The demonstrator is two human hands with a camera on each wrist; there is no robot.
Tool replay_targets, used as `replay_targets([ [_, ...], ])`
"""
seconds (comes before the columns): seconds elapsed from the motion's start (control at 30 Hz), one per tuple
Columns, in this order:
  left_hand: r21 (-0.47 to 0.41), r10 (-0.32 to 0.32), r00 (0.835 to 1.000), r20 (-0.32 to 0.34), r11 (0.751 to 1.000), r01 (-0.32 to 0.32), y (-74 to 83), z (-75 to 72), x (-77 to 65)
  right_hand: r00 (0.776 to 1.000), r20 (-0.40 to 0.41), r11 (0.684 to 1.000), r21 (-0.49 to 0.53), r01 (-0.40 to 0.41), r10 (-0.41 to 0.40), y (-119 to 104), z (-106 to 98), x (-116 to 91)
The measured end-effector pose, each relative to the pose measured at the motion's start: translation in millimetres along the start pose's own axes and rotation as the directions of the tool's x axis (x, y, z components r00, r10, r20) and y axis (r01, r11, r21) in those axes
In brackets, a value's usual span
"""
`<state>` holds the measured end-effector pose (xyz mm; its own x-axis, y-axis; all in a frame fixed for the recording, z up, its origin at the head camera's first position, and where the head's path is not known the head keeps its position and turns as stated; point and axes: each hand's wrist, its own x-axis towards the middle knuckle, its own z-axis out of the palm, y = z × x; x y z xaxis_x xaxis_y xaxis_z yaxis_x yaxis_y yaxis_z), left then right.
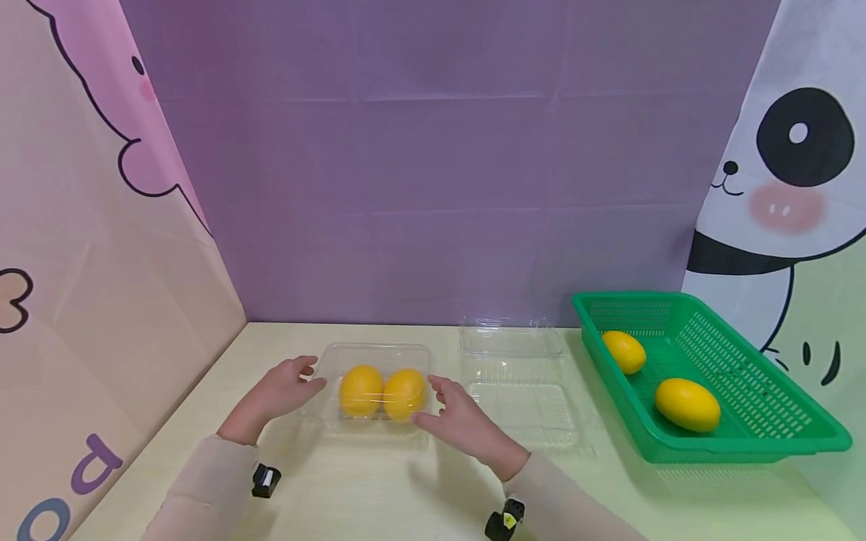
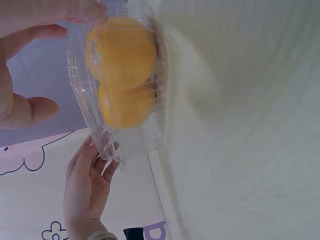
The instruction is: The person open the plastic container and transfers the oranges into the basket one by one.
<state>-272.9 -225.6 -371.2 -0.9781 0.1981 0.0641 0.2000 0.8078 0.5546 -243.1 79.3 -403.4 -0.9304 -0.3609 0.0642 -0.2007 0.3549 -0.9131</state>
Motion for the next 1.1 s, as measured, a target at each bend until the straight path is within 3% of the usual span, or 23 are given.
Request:
replay_targets([
  [0.23, -0.015, -0.009, 1.000, 0.027, 1.000, 0.009, 2.6, 0.1, -0.9, 0.998, -0.006, 0.987, 0.150, -0.065, 0.067, 0.4, 11.6, -1.5],
  [0.4, -0.020, -0.015, 0.999, 0.036, 1.000, 0.016, 2.9, 0.1, -0.3, 0.994, -0.060, 0.973, 0.216, -0.081, 0.096, 5.2, 20.8, 0.0],
  [1.1, -0.026, -0.038, 0.998, 0.053, 0.999, 0.039, 4.3, 0.7, -2.0, 0.984, -0.147, 0.960, 0.273, -0.059, 0.102, 18.2, 38.7, 0.2],
])
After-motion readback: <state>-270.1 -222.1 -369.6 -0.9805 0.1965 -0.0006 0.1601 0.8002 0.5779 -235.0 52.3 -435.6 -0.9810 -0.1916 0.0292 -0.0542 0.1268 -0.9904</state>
